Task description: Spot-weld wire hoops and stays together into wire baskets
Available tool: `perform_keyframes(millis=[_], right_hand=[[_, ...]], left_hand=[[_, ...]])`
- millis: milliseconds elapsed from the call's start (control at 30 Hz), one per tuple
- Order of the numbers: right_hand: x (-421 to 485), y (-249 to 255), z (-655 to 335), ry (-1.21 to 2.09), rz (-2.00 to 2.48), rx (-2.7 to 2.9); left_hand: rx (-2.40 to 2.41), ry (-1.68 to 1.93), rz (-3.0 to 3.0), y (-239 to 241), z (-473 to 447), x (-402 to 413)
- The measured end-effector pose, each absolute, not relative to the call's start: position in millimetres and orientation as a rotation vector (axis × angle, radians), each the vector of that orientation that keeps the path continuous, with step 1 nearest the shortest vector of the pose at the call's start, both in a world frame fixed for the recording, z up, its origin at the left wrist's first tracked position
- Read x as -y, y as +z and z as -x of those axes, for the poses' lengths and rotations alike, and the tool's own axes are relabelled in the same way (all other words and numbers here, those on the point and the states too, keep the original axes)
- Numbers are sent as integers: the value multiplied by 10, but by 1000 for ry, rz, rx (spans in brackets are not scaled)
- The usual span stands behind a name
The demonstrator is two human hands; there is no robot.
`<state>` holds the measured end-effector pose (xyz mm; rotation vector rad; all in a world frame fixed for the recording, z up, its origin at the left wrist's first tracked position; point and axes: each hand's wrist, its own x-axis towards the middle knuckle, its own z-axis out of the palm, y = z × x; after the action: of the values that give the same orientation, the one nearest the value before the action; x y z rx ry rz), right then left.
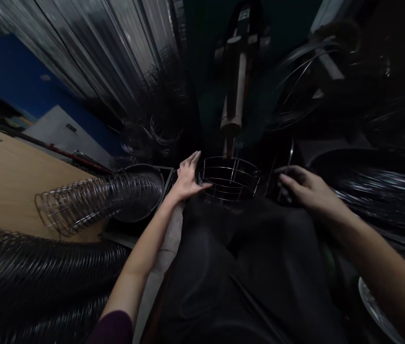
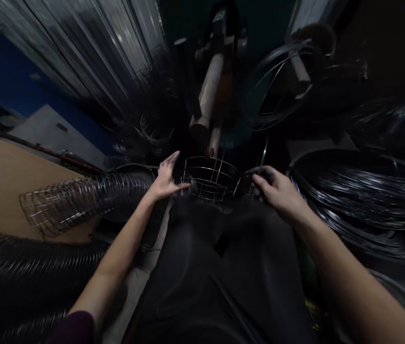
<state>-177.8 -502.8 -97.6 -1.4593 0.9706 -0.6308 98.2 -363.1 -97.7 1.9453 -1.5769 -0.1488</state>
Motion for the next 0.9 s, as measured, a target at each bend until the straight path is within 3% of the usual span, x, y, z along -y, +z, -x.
perform_keyframes(millis=[167, 400, 900], right_hand=[[5427, -786, 1067, -749, 1290, -841], [5466, -792, 553, -689, 1177, -739], [5442, -860, 387, -631, 1217, -751]], left_hand=[[1924, -339, -1932, -1043, -1113, 4091], [1735, -391, -1815, -1283, -1093, 3912], [1757, -421, -1674, -1291, -1302, 3976]])
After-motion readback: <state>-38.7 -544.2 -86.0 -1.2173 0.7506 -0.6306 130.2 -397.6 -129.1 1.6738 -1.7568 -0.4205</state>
